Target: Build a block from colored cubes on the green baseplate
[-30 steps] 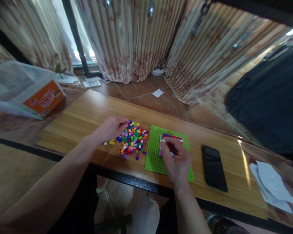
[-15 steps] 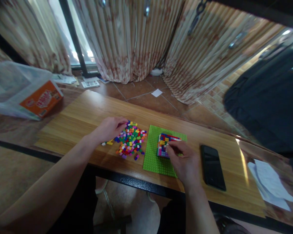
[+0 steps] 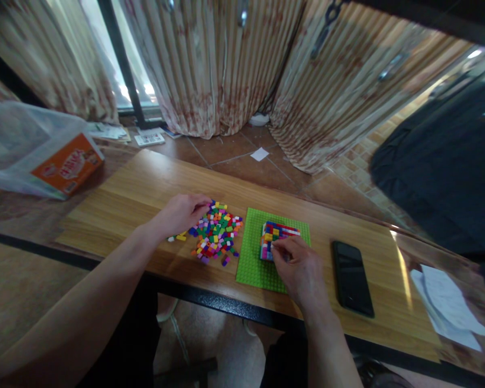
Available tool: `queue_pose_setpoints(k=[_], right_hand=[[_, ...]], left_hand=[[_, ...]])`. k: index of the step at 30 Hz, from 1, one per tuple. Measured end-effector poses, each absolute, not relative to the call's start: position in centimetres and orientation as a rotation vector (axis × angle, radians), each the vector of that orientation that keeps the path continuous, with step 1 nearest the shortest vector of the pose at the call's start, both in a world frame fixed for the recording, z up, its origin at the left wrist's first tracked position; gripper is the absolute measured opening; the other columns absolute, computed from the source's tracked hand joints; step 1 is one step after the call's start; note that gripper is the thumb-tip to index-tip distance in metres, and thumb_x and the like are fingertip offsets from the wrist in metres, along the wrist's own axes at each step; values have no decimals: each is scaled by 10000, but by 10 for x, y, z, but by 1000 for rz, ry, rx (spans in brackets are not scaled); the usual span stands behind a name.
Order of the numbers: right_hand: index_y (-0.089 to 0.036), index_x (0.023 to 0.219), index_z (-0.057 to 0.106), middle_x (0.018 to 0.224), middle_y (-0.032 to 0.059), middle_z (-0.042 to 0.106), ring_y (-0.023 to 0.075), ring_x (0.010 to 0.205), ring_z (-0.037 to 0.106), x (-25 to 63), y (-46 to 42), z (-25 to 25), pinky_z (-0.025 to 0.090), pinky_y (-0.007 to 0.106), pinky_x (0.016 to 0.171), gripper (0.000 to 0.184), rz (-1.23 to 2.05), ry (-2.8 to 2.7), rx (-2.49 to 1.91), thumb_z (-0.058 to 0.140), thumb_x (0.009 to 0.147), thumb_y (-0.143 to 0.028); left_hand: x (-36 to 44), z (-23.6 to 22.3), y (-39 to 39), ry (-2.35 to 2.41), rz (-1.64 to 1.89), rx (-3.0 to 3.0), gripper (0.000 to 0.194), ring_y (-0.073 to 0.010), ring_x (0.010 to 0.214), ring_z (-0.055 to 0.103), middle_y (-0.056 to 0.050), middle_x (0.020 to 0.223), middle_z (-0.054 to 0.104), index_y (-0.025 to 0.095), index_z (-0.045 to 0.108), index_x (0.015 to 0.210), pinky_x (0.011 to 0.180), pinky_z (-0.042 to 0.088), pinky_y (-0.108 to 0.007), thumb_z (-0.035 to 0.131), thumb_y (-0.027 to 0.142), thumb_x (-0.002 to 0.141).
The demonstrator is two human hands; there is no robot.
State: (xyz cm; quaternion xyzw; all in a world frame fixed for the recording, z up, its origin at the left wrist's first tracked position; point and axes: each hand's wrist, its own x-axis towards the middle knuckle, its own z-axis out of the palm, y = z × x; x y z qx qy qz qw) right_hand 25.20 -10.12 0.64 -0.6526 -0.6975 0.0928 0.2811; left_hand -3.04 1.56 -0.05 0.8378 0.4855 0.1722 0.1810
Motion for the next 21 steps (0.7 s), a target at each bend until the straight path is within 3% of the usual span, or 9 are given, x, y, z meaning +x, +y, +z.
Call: queue_pose_setpoints(k=[15, 21], right_hand=[[-209, 858, 703, 821, 16, 655, 137, 672, 614, 253, -99, 3, 483, 277, 622, 130, 231, -1884, -1725, 612, 817, -292], [-249, 942, 721, 943, 30, 646, 162, 795, 625, 256, -99, 1, 493, 300, 698, 179, 304, -1941, -1748, 578, 849, -303]], left_hand=[[-30, 0, 15, 1380, 492, 2360, 253, -192, 860, 646, -77, 972, 706, 173, 668, 1017, 772, 470, -307, 452, 238, 901], [-30, -2, 16, 1376, 496, 2369, 259, -179, 884, 643, -61, 972, 711, 182, 669, 1031, 790, 473, -293, 452, 240, 903]])
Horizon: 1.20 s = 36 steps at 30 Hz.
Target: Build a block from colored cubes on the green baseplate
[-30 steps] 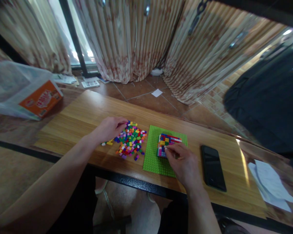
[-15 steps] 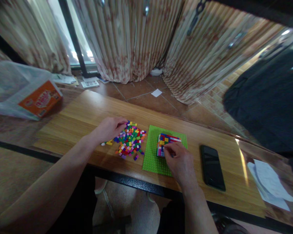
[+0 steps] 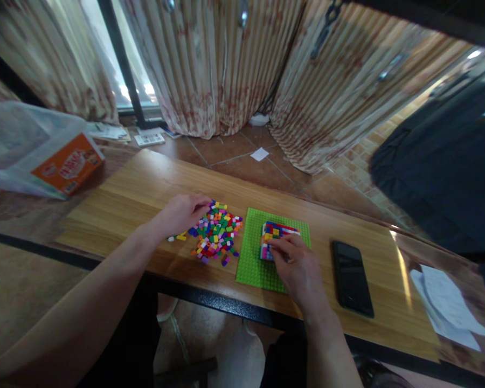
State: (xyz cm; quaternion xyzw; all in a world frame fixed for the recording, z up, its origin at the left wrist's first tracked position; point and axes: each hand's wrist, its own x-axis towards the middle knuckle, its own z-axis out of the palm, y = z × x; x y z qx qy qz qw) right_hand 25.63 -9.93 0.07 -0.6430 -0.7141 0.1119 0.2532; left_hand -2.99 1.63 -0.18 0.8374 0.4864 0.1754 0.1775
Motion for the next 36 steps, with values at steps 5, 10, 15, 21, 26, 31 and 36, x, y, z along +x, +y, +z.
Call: queue_pose_setpoints(k=[5, 10, 15, 21, 26, 31, 36], right_hand=[[-259, 937, 718, 963, 39, 617, 186, 849, 607, 258, -99, 1, 481, 330, 744, 196, 300, -2021, -1781, 538, 884, -312], [-239, 920, 690, 988, 47, 624, 200, 878, 611, 258, -98, 2, 481, 351, 797, 191, 251, -2076, -1767, 513, 905, -308], [-218, 911, 656, 987, 57, 630, 210, 905, 613, 256, -97, 1, 481, 354, 797, 175, 214, -2104, -1748, 492, 914, -281], [-214, 903, 642, 961, 59, 635, 209, 886, 614, 252, -97, 3, 481, 356, 789, 174, 196, -2111, -1732, 484, 921, -285], [-205, 887, 638, 935, 60, 640, 206, 871, 615, 251, -96, 3, 482, 350, 777, 164, 185, -2100, -1699, 493, 915, -275], [-204, 876, 636, 917, 57, 644, 201, 855, 619, 252, -96, 3, 482, 344, 770, 160, 183, -2084, -1688, 496, 909, -273], [-213, 868, 635, 914, 56, 650, 201, 855, 623, 252, -97, 5, 483, 345, 766, 156, 211, -2060, -1680, 492, 902, -268]], left_hand=[[-30, -1, 16, 1383, 487, 2380, 253, -180, 857, 644, -65, 969, 710, 179, 670, 1018, 770, 473, -295, 453, 243, 904], [-30, 0, 16, 1378, 482, 2368, 252, -184, 871, 646, -70, 985, 709, 174, 668, 1020, 784, 475, -303, 452, 230, 903], [-30, -2, 17, 1365, 487, 2381, 256, -184, 882, 646, -71, 992, 709, 177, 667, 1030, 792, 476, -304, 453, 236, 903], [-30, -2, 16, 1374, 478, 2366, 262, -187, 863, 649, -75, 977, 711, 176, 666, 1042, 771, 476, -304, 455, 236, 898], [-30, 0, 16, 1365, 479, 2374, 262, -186, 878, 648, -68, 987, 709, 177, 666, 1040, 780, 473, -300, 451, 227, 899], [-30, -1, 16, 1371, 480, 2376, 261, -192, 890, 649, -66, 977, 711, 177, 668, 1037, 792, 472, -304, 452, 238, 903], [-30, 0, 15, 1369, 480, 2371, 266, -196, 884, 650, -72, 980, 710, 177, 668, 1035, 790, 478, -312, 445, 247, 907]])
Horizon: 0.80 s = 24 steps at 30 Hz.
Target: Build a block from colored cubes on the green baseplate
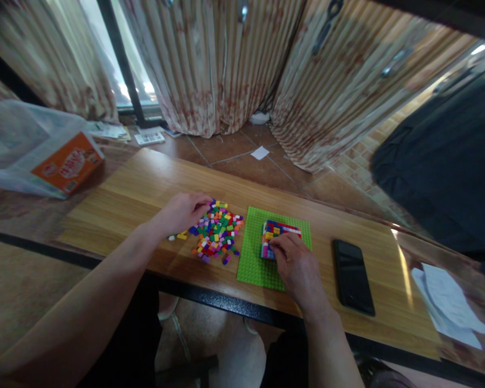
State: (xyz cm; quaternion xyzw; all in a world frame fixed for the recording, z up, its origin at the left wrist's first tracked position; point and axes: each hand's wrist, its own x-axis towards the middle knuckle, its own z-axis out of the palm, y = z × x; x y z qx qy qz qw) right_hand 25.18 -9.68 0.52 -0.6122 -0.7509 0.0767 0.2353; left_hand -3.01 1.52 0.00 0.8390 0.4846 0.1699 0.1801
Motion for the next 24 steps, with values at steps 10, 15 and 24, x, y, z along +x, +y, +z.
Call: queue_pose_setpoints(k=[10, 15, 24], right_hand=[[-213, 819, 672, 947, 62, 637, 199, 867, 622, 256, -97, 3, 501, 349, 770, 155, 266, -1953, -1690, 547, 864, -293], [-216, 784, 694, 924, 50, 650, 183, 807, 627, 258, -95, 1, 506, 344, 740, 159, 301, -1880, -1719, 584, 836, -319], [-211, 737, 721, 850, 52, 654, 181, 760, 624, 258, -92, 3, 501, 333, 689, 176, 367, -1797, -1710, 628, 795, -348]], left_hand=[[-30, 1, 16, 1366, 472, 2354, 273, -203, 893, 648, -89, 998, 706, 165, 671, 1047, 813, 481, -329, 450, 235, 902], [-30, 2, 15, 1381, 469, 2361, 265, -189, 890, 648, -76, 1011, 708, 175, 669, 1050, 807, 481, -310, 460, 242, 901], [-31, 1, 14, 1400, 460, 2377, 270, -197, 877, 649, -72, 983, 713, 180, 670, 1046, 784, 480, -310, 455, 252, 900]])
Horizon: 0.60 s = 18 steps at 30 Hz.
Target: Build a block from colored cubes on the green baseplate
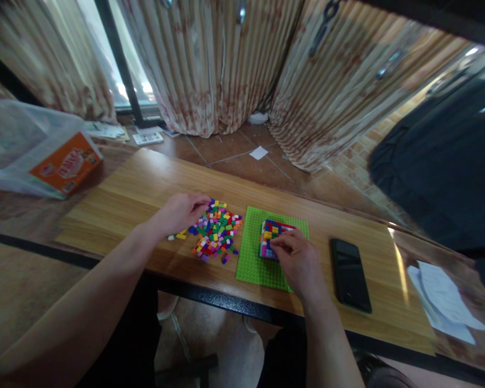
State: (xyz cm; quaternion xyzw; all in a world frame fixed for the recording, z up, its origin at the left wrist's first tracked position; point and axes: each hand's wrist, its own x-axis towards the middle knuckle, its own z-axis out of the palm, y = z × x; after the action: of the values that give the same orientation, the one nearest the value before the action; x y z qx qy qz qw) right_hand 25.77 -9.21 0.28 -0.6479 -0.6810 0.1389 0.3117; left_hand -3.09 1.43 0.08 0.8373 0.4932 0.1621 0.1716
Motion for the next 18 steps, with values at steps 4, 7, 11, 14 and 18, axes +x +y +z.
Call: queue_pose_setpoints(k=[4, 7, 11, 14, 18], right_hand=[[-204, 721, 718, 814, 51, 652, 179, 735, 618, 257, -91, 3, 497, 337, 673, 171, 394, -1779, -1709, 635, 785, -339], [-207, 721, 722, 825, 53, 654, 182, 752, 619, 258, -91, 3, 500, 337, 676, 166, 414, -1757, -1715, 645, 779, -342], [-211, 757, 733, 838, 49, 668, 174, 747, 623, 263, -92, 5, 510, 324, 662, 169, 533, -1747, -1695, 669, 766, -366], [-202, 841, 734, 881, 58, 694, 180, 758, 646, 269, -93, 5, 529, 326, 662, 210, 579, -1686, -1688, 680, 763, -389], [-196, 853, 725, 873, 59, 716, 195, 768, 666, 271, -94, 4, 550, 357, 703, 215, 431, -1586, -1711, 642, 794, -386]], left_hand=[[-33, -1, 15, 1387, 478, 2367, 262, -190, 876, 648, -65, 982, 714, 185, 667, 1041, 778, 478, -303, 457, 251, 898], [-34, -2, 15, 1379, 500, 2369, 261, -184, 884, 647, -62, 983, 714, 184, 666, 1042, 787, 477, -299, 460, 252, 896], [-35, -2, 14, 1385, 486, 2391, 263, -186, 869, 648, -62, 972, 713, 184, 666, 1032, 769, 476, -297, 449, 254, 900], [-35, -1, 14, 1395, 479, 2394, 266, -196, 871, 649, -68, 965, 714, 183, 668, 1030, 766, 476, -306, 447, 257, 902], [-33, 1, 14, 1381, 478, 2388, 257, -185, 857, 647, -68, 954, 714, 180, 671, 1015, 762, 475, -298, 453, 248, 898]])
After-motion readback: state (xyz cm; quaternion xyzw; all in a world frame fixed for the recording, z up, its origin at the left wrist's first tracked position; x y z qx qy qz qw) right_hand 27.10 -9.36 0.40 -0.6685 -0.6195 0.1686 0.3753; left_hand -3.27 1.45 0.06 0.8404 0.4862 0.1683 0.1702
